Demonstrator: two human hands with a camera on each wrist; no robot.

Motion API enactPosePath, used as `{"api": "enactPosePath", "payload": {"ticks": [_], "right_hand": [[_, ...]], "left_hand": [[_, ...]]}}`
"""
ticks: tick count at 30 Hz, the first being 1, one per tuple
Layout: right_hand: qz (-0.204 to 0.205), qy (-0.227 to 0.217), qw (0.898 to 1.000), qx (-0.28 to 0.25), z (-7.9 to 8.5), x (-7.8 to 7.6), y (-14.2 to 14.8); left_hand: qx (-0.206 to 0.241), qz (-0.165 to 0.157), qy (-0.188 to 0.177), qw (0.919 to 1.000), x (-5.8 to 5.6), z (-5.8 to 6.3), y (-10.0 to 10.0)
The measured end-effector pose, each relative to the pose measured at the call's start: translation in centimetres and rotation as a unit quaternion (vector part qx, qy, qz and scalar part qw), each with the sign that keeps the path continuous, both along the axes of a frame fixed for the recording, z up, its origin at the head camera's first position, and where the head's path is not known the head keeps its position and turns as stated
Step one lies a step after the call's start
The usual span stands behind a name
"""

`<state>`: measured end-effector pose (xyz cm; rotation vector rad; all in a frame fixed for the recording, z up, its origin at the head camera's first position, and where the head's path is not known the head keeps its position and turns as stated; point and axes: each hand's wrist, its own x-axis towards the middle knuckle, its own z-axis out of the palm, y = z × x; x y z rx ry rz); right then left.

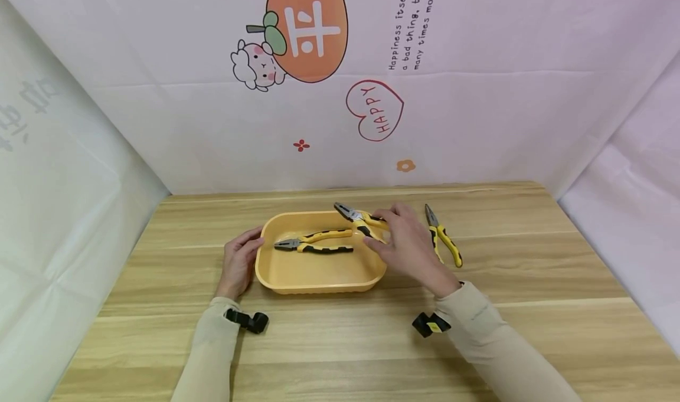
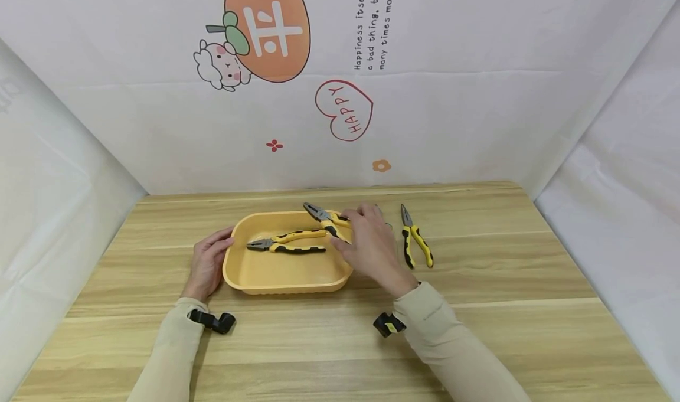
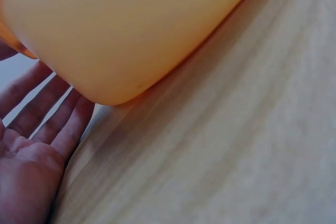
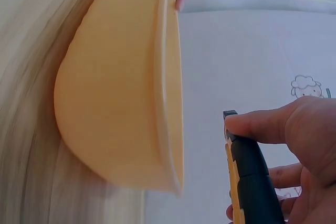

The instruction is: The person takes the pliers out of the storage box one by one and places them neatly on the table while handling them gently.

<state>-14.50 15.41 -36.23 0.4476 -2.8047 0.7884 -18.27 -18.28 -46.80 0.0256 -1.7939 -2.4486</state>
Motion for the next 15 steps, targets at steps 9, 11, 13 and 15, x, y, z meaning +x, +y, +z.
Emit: {"api": "enactPosePath", "payload": {"ticks": [9, 11, 13, 15], "right_hand": [[-0.027, -0.008, 1.000, 0.007, 0.0, 0.1, 2.0], [-0.032, -0.015, 0.999, 0.003, 0.1, 0.0, 2.4], [-0.037, -0.023, 0.999, 0.003, 0.1, 0.0, 2.7], [-0.044, -0.032, 0.999, 0.002, 0.1, 0.0, 3.1]], "left_hand": [[-0.004, -0.002, -0.002, 1.0000, 0.0, 0.0, 0.0], [-0.003, -0.001, -0.002, 1.0000, 0.0, 0.0, 0.0], [-0.003, 0.000, -0.001, 1.0000, 0.0, 0.0, 0.0], [-0.003, 0.000, -0.001, 1.0000, 0.0, 0.1, 0.0]]}}
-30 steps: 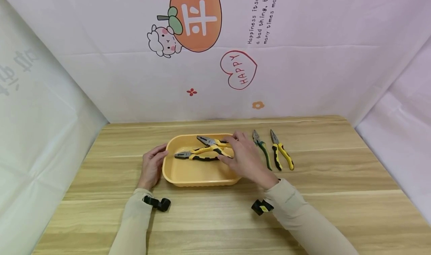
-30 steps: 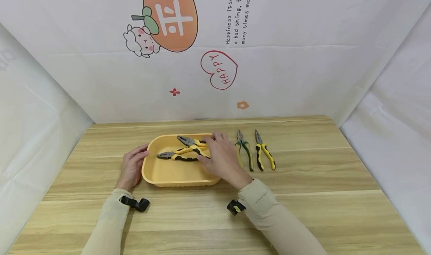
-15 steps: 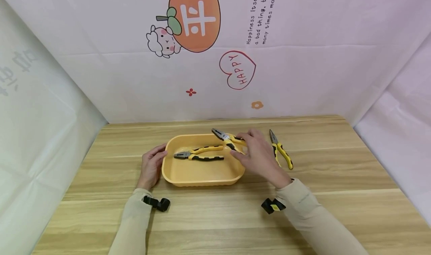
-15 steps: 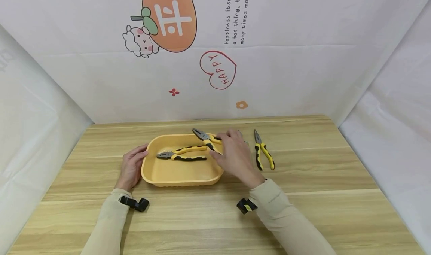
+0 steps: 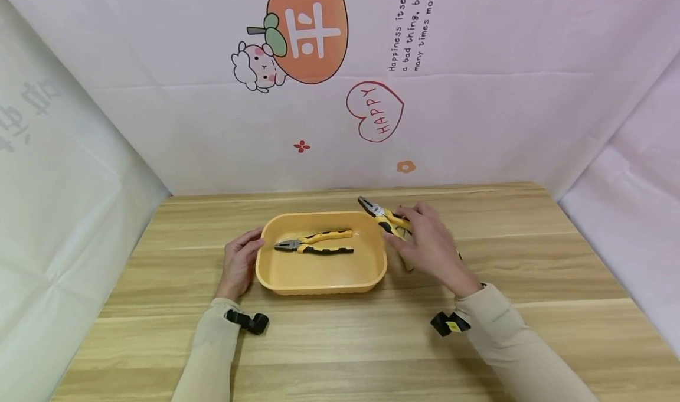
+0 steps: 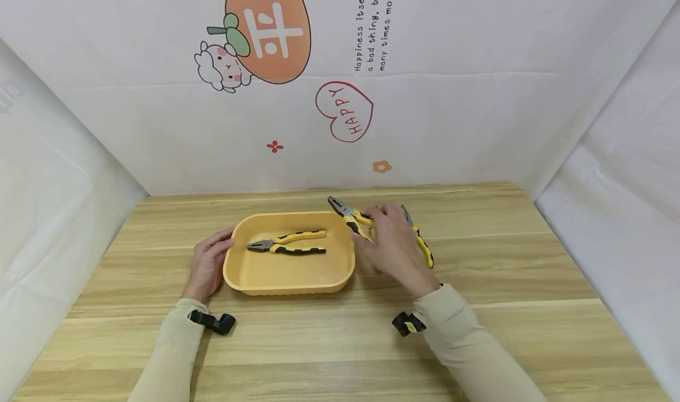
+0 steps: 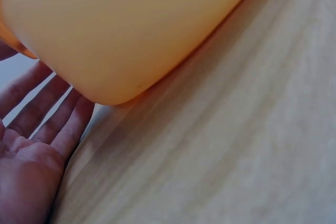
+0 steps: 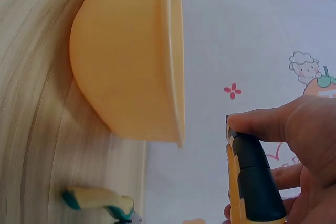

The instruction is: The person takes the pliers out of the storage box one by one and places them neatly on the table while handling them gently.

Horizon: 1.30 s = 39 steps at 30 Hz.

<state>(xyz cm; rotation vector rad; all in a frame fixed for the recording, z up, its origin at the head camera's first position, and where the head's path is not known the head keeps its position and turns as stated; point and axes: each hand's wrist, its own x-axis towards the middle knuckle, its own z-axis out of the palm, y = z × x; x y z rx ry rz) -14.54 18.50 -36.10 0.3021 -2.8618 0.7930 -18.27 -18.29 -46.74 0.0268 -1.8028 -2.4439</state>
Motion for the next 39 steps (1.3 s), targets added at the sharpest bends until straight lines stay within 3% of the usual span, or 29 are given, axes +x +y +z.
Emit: {"api": "enactPosePath", "payload": {"ticks": [18, 34, 39], "right_hand": [[-0.025, -0.002, 1.000, -0.001, -0.2, 0.2, 3.0], [-0.050, 0.022, 0.999, -0.003, -0.5, 0.1, 5.3], [-0.063, 0.006, 0.998, -0.004, -0.7, 0.2, 6.0]], "left_hand": [[0.004, 0.001, 0.002, 1.0000, 0.1, -0.1, -0.1], [0.002, 0.001, 0.008, 1.0000, 0.1, -0.1, 0.0], [0.002, -0.001, 0.011, 0.9999, 0.0, -0.1, 0.0]]}}
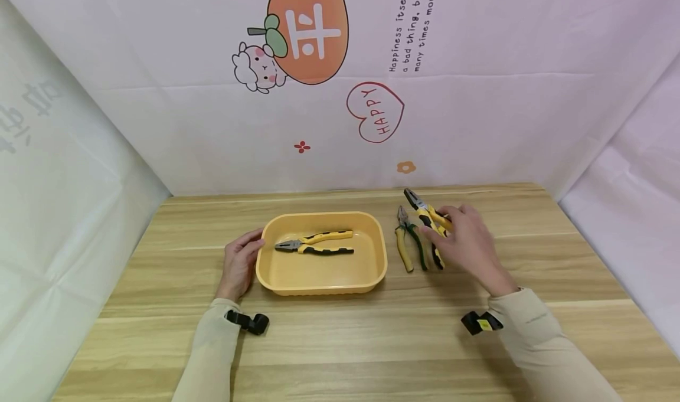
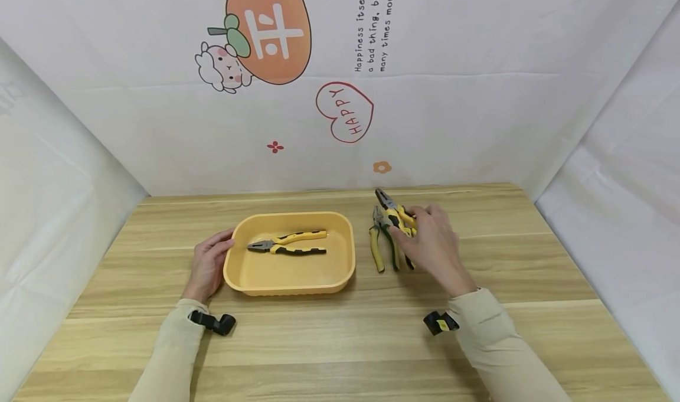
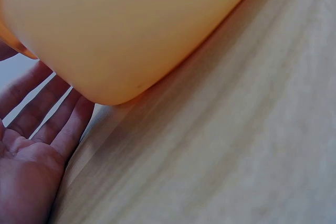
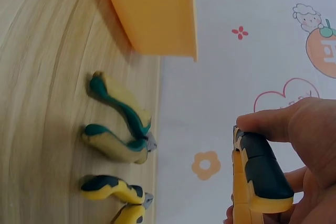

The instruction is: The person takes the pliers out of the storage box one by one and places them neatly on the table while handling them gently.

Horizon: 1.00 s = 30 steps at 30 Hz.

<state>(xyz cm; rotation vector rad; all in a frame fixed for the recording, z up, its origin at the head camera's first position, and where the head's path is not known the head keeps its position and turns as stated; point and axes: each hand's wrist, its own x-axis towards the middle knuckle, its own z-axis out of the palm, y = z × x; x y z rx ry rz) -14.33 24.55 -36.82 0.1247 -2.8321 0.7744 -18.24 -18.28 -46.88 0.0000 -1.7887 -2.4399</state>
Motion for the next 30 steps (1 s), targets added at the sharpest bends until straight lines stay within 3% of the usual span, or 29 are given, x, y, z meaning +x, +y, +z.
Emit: {"api": "enactPosePath", "payload": {"ticks": [11, 30], "right_hand": [[-0.006, 0.019, 1.000, 0.008, -0.7, -0.1, 1.7], [-0.052, -0.009, 0.999, 0.006, -2.2, -0.5, 4.3]], "left_hand": [[-0.001, -0.001, 0.005, 1.0000, 0.1, -0.1, 0.0], [-0.010, 0.000, -0.006, 0.9999, 0.0, 0.1, 0.0]]}}
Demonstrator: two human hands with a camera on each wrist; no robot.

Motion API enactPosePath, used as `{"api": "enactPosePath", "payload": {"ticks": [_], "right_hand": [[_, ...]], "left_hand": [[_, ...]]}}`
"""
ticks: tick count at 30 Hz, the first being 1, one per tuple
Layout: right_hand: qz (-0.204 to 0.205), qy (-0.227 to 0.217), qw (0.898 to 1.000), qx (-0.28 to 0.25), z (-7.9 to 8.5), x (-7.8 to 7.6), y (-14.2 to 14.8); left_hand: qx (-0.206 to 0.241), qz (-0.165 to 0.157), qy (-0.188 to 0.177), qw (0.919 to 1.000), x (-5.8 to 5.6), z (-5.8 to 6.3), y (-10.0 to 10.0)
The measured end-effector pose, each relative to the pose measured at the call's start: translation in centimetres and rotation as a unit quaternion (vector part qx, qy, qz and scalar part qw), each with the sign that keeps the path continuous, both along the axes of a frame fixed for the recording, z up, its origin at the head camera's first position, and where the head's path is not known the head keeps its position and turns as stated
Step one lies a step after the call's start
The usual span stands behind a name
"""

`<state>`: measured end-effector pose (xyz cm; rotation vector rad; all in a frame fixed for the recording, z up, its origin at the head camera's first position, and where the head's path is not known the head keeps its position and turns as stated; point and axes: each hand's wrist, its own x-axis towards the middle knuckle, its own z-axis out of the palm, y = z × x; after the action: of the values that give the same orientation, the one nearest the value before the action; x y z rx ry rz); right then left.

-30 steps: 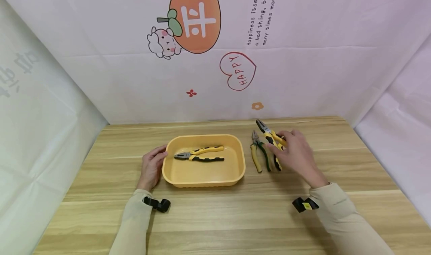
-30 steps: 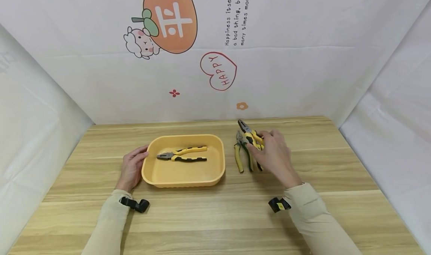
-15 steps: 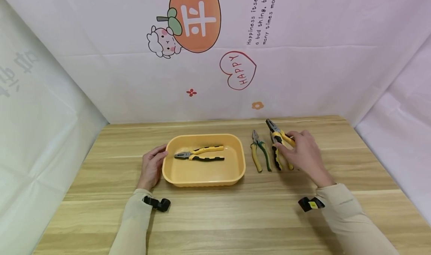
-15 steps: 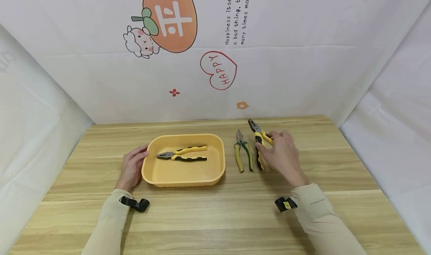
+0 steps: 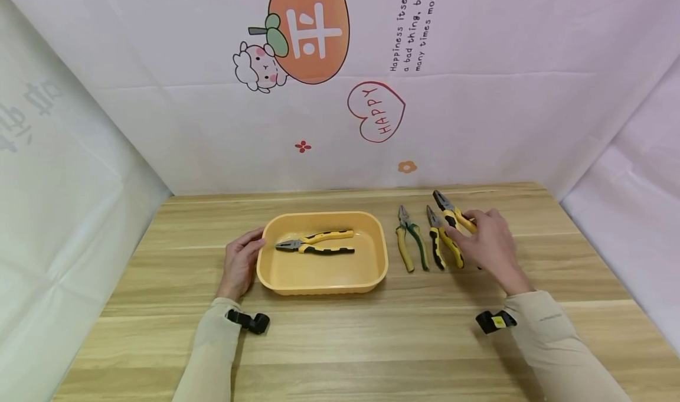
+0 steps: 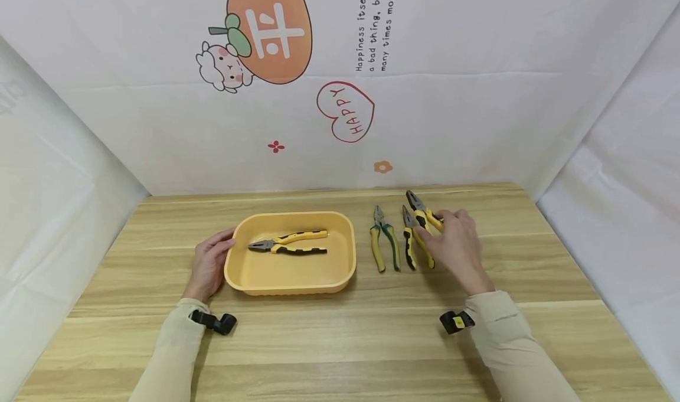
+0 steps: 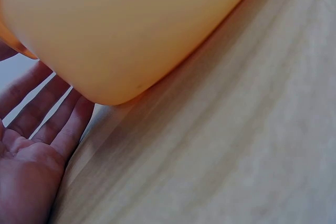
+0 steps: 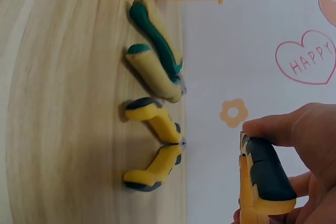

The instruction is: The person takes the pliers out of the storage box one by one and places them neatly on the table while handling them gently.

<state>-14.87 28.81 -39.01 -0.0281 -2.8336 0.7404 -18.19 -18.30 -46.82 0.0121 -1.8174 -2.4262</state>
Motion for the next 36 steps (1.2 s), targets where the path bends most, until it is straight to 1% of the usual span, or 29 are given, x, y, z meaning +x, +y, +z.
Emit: {"api": "enactPosePath", "payload": {"ticks": [9, 15, 24, 36], "right_hand": [[-0.011, -0.004, 1.000, -0.002, -1.1, -0.3, 1.4], [-0.020, -0.025, 0.999, -0.004, -1.7, -0.6, 2.1], [-0.035, -0.063, 0.997, -0.006, -2.6, -0.9, 2.8], [-0.036, -0.081, 0.996, 0.003, -3.3, -1.3, 3.4]], "left_hand": [[0.001, -0.001, -0.006, 1.0000, 0.1, 0.2, 0.1], [0.003, 0.000, -0.008, 1.0000, 0.1, 0.2, 0.0], [0.004, -0.001, 0.003, 1.0000, -0.1, -0.1, -0.1], [0.007, 0.001, 0.001, 1.0000, 0.0, 0.0, 0.0]]}}
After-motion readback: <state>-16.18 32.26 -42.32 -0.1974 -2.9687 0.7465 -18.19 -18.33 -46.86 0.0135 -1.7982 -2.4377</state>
